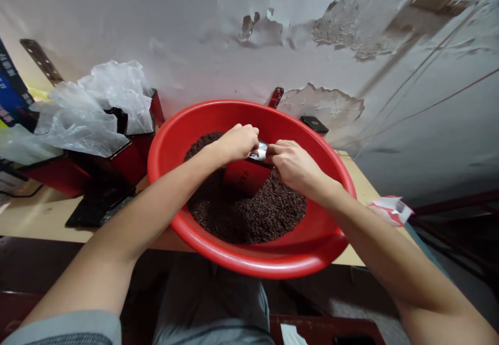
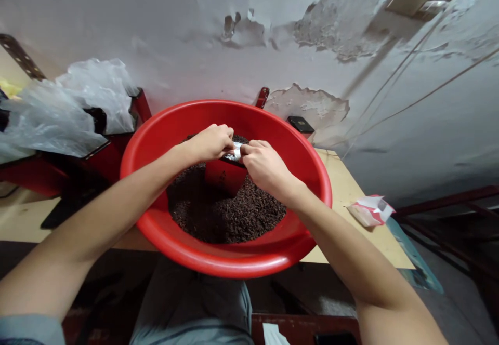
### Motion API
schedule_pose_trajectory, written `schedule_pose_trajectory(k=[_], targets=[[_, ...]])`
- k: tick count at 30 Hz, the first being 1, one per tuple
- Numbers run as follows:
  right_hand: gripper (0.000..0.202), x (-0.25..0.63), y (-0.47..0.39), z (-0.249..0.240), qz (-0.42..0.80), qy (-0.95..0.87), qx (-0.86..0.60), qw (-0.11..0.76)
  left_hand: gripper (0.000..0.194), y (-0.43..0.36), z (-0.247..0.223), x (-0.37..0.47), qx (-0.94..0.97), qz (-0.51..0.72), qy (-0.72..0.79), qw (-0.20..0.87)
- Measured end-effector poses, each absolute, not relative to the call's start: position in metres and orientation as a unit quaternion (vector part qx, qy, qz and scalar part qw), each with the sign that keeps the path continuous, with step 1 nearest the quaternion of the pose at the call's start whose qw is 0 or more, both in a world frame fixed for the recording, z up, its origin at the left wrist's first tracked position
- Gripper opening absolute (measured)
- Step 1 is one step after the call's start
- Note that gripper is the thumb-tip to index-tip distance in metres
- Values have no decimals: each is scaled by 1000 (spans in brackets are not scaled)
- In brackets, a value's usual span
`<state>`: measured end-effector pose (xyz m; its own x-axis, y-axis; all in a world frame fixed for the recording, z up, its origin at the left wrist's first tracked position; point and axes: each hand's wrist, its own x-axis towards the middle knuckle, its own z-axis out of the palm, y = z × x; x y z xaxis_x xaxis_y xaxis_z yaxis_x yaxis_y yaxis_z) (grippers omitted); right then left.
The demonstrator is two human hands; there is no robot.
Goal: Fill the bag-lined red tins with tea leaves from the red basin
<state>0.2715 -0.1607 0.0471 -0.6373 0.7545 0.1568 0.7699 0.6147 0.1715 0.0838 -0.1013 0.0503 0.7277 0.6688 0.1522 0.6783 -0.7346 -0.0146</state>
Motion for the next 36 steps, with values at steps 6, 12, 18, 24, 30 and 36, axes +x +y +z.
schedule_pose_trajectory(k=[6, 12, 18, 24, 30, 36], targets=[[26, 270, -178, 51, -129, -884, -448, 17, 28, -127, 48, 82, -922, -59, -364, 116], [42, 280, -168, 69, -41, -860, -507, 28, 30, -142, 57, 87, -917, 9, -378, 128], [43, 272, -110, 86, 232, -800, -538, 131, 37, -157, 52, 87, -910, 12, -394, 129], [49, 259, -74, 75, 379, -740, -556, 19, 57, -173, 41, 79, -900, -17, -419, 115], [52, 245, -69, 83, 297, -757, -581, -39, 52, -155, 30, 65, -916, -94, -390, 29], [63, 229, -55, 88, 157, -774, -601, -121, 42, -148, 37, 13, -915, -214, -334, -75]])
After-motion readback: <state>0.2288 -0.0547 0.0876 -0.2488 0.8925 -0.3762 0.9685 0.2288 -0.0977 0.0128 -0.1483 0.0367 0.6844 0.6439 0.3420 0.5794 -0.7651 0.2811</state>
